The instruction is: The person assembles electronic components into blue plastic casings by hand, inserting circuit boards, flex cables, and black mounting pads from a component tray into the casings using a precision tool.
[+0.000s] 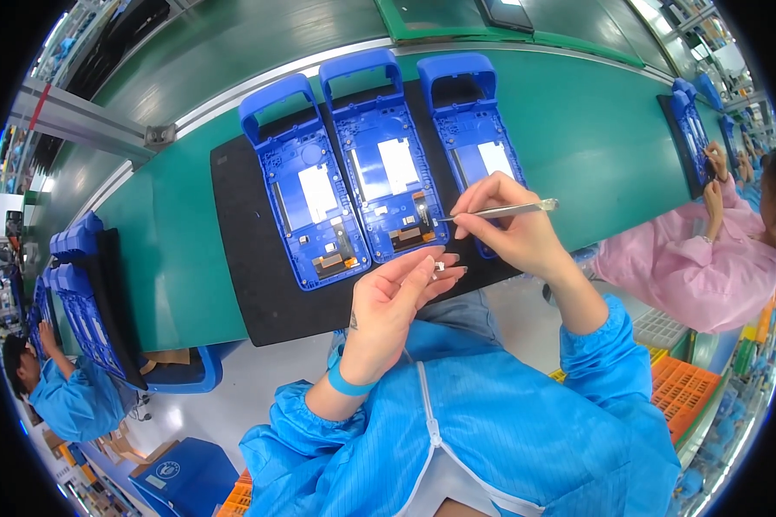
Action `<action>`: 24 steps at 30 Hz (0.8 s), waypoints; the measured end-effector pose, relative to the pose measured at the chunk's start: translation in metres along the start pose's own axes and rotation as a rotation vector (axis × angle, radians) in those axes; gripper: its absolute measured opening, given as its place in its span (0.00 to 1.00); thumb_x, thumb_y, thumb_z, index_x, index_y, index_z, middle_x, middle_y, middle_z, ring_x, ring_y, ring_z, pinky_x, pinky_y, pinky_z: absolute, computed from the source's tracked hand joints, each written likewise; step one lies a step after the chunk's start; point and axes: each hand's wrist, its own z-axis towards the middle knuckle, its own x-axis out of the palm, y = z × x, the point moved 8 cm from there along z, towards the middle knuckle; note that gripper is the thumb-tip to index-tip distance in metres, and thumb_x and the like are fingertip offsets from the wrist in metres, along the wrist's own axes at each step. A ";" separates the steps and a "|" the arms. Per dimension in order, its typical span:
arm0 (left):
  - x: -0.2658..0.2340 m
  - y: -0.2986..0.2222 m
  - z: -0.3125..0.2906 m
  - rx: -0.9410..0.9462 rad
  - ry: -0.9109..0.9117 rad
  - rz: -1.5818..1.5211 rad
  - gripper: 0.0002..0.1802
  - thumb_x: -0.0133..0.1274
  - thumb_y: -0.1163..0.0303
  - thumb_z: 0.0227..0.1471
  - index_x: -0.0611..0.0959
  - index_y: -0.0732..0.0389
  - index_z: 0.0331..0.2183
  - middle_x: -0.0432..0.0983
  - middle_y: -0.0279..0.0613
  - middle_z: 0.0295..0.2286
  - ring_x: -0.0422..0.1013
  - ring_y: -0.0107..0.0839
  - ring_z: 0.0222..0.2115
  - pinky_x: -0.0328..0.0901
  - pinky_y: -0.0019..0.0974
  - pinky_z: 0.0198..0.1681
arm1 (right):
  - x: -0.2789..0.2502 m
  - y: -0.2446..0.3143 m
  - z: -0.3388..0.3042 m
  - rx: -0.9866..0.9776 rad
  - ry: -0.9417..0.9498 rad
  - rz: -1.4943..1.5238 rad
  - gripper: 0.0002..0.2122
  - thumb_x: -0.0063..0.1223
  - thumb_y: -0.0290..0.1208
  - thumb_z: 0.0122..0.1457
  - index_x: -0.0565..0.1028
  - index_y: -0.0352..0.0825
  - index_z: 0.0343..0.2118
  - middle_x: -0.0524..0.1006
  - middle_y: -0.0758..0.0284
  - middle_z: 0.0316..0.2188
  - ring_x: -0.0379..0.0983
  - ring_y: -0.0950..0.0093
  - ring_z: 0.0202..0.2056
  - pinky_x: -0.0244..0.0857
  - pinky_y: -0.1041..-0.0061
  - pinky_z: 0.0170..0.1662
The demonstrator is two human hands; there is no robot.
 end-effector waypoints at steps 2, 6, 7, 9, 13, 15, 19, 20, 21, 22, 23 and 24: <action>0.001 0.000 0.000 0.000 0.002 0.001 0.16 0.41 0.73 0.54 0.69 0.73 0.44 0.70 0.54 0.39 0.69 0.41 0.41 0.65 0.35 0.45 | -0.002 -0.002 -0.002 0.024 0.004 0.013 0.07 0.50 0.16 0.49 0.63 0.31 0.26 0.71 0.61 0.30 0.71 0.79 0.28 0.66 0.82 0.31; 0.006 0.000 0.003 0.017 -0.005 -0.016 0.16 0.43 0.74 0.53 0.70 0.72 0.43 0.71 0.52 0.37 0.70 0.38 0.39 0.65 0.34 0.44 | 0.003 0.009 -0.015 -0.051 0.096 0.150 0.08 0.50 0.16 0.49 0.63 0.31 0.25 0.71 0.59 0.30 0.71 0.79 0.25 0.66 0.82 0.29; 0.008 0.000 0.003 0.029 0.004 0.019 0.15 0.45 0.74 0.52 0.71 0.71 0.42 0.72 0.50 0.36 0.71 0.36 0.37 0.66 0.33 0.42 | 0.007 0.013 -0.019 -0.084 0.151 0.133 0.08 0.50 0.15 0.48 0.63 0.31 0.25 0.71 0.59 0.30 0.70 0.78 0.25 0.66 0.82 0.29; 0.006 0.004 0.006 0.011 0.012 0.073 0.14 0.46 0.74 0.52 0.72 0.71 0.41 0.73 0.49 0.34 0.71 0.34 0.35 0.67 0.31 0.39 | -0.004 0.012 -0.024 -0.077 0.088 0.189 0.08 0.50 0.15 0.48 0.63 0.31 0.26 0.71 0.58 0.29 0.70 0.78 0.24 0.66 0.82 0.28; 0.011 0.008 0.010 -0.008 0.004 0.134 0.13 0.48 0.74 0.51 0.75 0.69 0.39 0.74 0.46 0.30 0.71 0.28 0.28 0.67 0.26 0.32 | -0.039 -0.001 -0.026 -0.021 -0.155 0.224 0.07 0.48 0.14 0.49 0.62 0.31 0.26 0.70 0.59 0.28 0.69 0.78 0.25 0.66 0.82 0.29; 0.017 0.011 0.013 -0.026 0.021 0.144 0.13 0.47 0.74 0.51 0.74 0.69 0.40 0.74 0.45 0.29 0.71 0.27 0.27 0.66 0.25 0.31 | -0.042 -0.003 -0.027 0.002 -0.175 0.185 0.07 0.48 0.14 0.49 0.62 0.31 0.25 0.70 0.60 0.28 0.69 0.79 0.25 0.65 0.82 0.30; 0.035 0.025 0.014 -0.148 0.133 0.249 0.16 0.46 0.74 0.52 0.71 0.70 0.44 0.73 0.42 0.27 0.70 0.25 0.26 0.65 0.24 0.30 | -0.038 -0.005 -0.028 0.015 -0.058 0.070 0.07 0.48 0.15 0.49 0.62 0.31 0.25 0.69 0.62 0.27 0.69 0.80 0.25 0.65 0.83 0.30; 0.041 0.029 0.012 -0.187 0.173 0.305 0.17 0.45 0.74 0.52 0.70 0.70 0.45 0.73 0.42 0.27 0.69 0.24 0.26 0.65 0.24 0.30 | -0.037 -0.005 -0.029 0.017 -0.011 0.034 0.07 0.48 0.14 0.49 0.62 0.31 0.25 0.69 0.62 0.27 0.69 0.80 0.26 0.65 0.84 0.30; 0.040 0.031 0.014 -0.146 0.173 0.302 0.18 0.46 0.73 0.51 0.71 0.70 0.44 0.74 0.42 0.26 0.71 0.24 0.24 0.67 0.23 0.28 | -0.037 -0.004 -0.029 0.018 -0.013 0.034 0.07 0.48 0.14 0.49 0.62 0.31 0.25 0.69 0.62 0.27 0.69 0.80 0.26 0.65 0.84 0.30; 0.041 0.031 0.014 -0.147 0.174 0.302 0.18 0.46 0.73 0.51 0.71 0.70 0.44 0.74 0.42 0.26 0.71 0.24 0.24 0.67 0.23 0.28 | -0.035 -0.002 -0.029 0.024 -0.009 0.010 0.07 0.48 0.14 0.49 0.62 0.31 0.25 0.69 0.62 0.27 0.70 0.80 0.26 0.65 0.84 0.30; 0.041 0.031 0.015 -0.173 0.173 0.305 0.18 0.46 0.74 0.52 0.70 0.70 0.45 0.73 0.42 0.26 0.70 0.24 0.24 0.66 0.24 0.29 | -0.034 -0.002 -0.029 0.029 -0.007 -0.013 0.07 0.48 0.14 0.49 0.62 0.31 0.25 0.69 0.62 0.27 0.70 0.79 0.27 0.65 0.84 0.30; 0.041 0.032 0.015 -0.199 0.172 0.308 0.18 0.45 0.74 0.52 0.69 0.70 0.45 0.73 0.42 0.27 0.70 0.25 0.25 0.65 0.24 0.29 | -0.035 -0.003 -0.029 0.030 -0.009 -0.012 0.07 0.48 0.14 0.49 0.62 0.31 0.25 0.69 0.62 0.27 0.70 0.79 0.27 0.65 0.84 0.30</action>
